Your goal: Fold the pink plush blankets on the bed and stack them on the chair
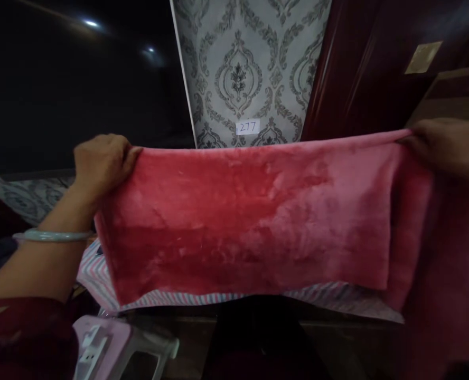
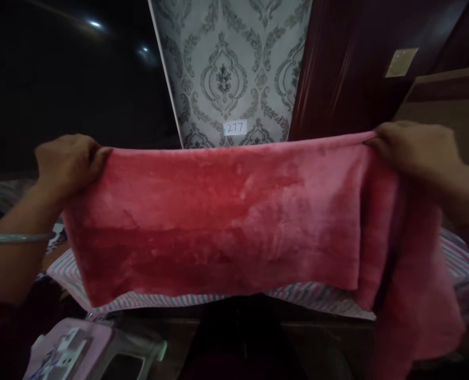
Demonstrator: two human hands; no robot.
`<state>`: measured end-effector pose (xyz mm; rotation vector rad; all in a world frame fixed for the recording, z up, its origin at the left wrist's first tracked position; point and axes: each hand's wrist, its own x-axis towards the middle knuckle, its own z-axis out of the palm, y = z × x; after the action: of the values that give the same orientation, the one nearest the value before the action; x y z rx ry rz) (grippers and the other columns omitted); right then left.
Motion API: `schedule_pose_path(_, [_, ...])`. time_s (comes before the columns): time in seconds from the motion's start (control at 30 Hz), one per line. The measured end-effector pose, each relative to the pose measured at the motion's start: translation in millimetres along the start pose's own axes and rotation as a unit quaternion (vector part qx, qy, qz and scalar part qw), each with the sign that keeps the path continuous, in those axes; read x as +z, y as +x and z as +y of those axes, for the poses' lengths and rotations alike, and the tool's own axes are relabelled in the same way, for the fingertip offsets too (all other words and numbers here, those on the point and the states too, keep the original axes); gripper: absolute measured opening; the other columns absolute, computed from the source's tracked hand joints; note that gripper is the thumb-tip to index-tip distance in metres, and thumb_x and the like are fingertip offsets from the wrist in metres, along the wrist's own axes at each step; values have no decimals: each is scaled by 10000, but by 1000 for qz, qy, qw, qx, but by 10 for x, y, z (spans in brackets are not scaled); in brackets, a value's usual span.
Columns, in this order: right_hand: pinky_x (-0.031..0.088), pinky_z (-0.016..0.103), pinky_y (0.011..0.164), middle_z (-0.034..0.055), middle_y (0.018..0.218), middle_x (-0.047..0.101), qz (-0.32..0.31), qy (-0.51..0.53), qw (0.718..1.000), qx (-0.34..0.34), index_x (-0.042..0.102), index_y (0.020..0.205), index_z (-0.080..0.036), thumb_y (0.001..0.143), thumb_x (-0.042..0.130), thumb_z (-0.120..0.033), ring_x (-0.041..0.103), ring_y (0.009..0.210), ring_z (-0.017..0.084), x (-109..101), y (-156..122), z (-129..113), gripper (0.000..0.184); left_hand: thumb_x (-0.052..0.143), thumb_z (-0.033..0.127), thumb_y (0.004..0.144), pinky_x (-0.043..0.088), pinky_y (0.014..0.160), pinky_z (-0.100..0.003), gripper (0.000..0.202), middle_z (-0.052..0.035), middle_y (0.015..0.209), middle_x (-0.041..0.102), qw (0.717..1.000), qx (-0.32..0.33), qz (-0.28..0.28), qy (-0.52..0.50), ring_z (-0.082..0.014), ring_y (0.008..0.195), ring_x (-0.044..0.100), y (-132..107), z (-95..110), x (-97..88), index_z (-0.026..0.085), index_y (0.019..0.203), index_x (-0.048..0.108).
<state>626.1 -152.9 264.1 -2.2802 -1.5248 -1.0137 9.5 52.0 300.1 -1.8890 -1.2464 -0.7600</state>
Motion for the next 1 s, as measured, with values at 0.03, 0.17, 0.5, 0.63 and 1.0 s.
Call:
schedule_pose_path(0.03, [412, 408, 692, 214, 1199, 637, -10, -14, 1000, -2, 600, 1173, -127, 1061, 226, -503, 619, 1028, 318, 81, 28, -112, 541, 297, 525, 987, 418, 823, -365, 512, -153, 1024, 667, 1000, 6, -19, 15, -273, 1003, 598, -5, 10, 113, 140, 1004, 634])
schedule_pose_path(0.17, [344, 343, 637, 173, 1193, 653, -69, -25, 997, -4, 607, 1171, -124, 1054, 386, -372, 619, 920, 253, 474, 193, -412, 352, 289, 479, 996, 430, 770, -360, 476, -165, 1030, 674, 993, 22, -109, 44, -283, 976, 608, 3, 102, 555, 139, 1006, 622])
schedule_pose_path(0.5, [366, 346, 717, 163, 1268, 633, -182, 17, 983, -9, 606, 1217, -142, 1041, 347, -393, 613, 985, 278, 1520, 557, -828, 402, 273, 457, 997, 471, 819, -385, 496, -182, 1061, 700, 965, 29, -253, 55, -316, 1005, 660, 45, 287, 1830, 141, 1090, 643])
schedule_pose_path(0.63, [376, 351, 731, 163, 1266, 633, -212, 8, 977, -25, 602, 1224, -137, 1035, 313, -374, 608, 1048, 298, 1821, 649, -922, 418, 277, 448, 1002, 476, 836, -384, 491, -191, 1081, 699, 958, 30, -282, 43, -319, 1038, 660, 34, 365, 2194, 137, 1115, 639])
schedule_pose_path(1.0, [427, 348, 713, 156, 1222, 676, -275, 2, 961, -30, 657, 1104, -176, 1012, 303, -374, 640, 1051, 291, 2523, 839, -1219, 415, 331, 406, 982, 484, 864, -401, 475, -244, 1083, 700, 939, 20, -344, 12, -343, 1053, 666, -75, 540, 2884, 79, 1085, 660])
